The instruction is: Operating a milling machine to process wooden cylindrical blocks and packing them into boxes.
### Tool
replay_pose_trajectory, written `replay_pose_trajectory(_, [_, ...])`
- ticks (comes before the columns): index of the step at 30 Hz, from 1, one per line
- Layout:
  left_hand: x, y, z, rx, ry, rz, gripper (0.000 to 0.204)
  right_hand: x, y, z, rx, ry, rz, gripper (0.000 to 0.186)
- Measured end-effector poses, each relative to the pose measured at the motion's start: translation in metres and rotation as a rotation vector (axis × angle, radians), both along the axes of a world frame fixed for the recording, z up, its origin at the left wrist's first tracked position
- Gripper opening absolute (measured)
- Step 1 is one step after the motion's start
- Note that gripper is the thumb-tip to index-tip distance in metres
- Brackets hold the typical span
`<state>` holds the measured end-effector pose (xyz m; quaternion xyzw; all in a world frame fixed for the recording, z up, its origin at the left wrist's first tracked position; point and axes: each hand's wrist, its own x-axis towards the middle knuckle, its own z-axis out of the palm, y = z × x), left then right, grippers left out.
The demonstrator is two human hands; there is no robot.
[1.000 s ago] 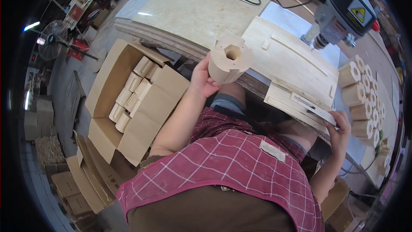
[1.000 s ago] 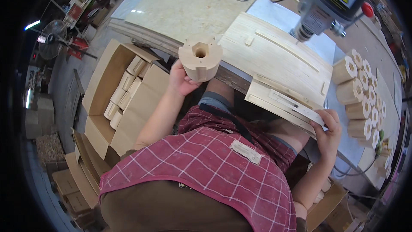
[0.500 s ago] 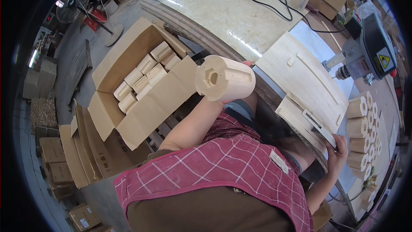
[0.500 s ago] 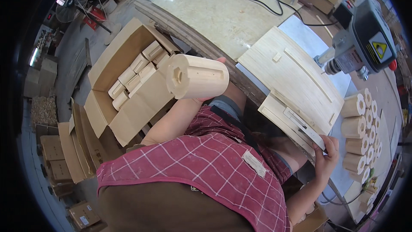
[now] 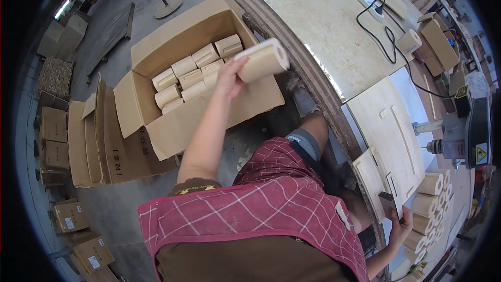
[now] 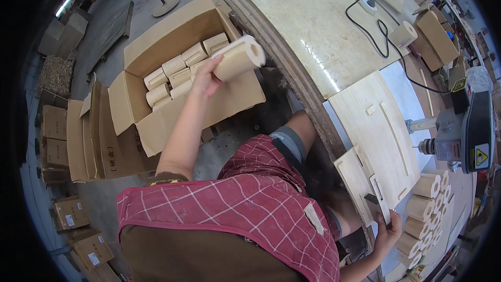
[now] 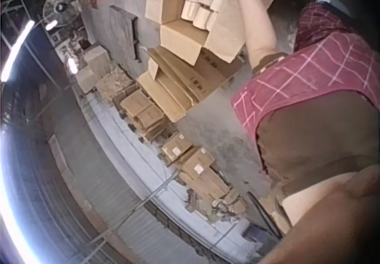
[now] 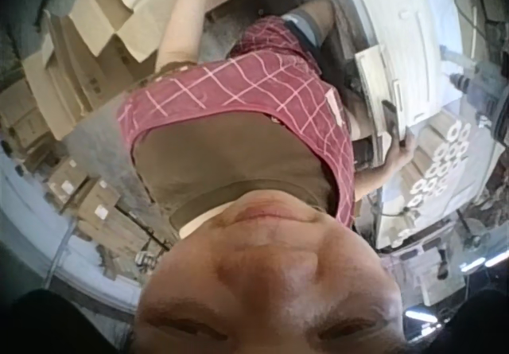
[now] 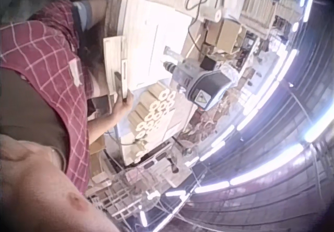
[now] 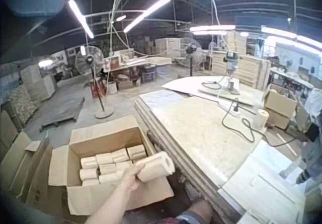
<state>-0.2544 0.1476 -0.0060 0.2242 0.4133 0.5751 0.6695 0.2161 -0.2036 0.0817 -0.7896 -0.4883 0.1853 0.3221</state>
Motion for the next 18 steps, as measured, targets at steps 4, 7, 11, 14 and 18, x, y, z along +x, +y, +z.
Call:
replay_pose_trajectory(4, [-0.053, 0.034, -0.024, -0.029, 0.247, 0.157, 0.042, 0.002, 0.0, 0.003, -0.047, -0.052, -0.046, 0.021])
replay_pose_trajectory(7, [-0.066, 0.054, -0.036, -0.081, 0.429, 0.222, 0.049, -0.005, 0.004, 0.007, -0.014, -0.065, -0.084, 0.021])
replay_pose_trajectory(11, [-0.081, 0.086, -0.075, -0.215, 0.682, 0.238, 0.065, -0.006, 0.001, 0.008, -0.013, -0.043, -0.11, 0.022])
replay_pose_trajectory(14, [-0.09, 0.107, -0.097, -0.249, 0.884, 0.137, 0.062, -0.013, 0.006, 0.012, 0.004, -0.076, -0.123, 0.025])
replay_pose_trajectory(18, [-0.075, 0.136, -0.15, -0.202, 1.296, 0.192, 0.051, -0.017, -0.006, 0.023, -0.014, -0.156, -0.158, 0.027])
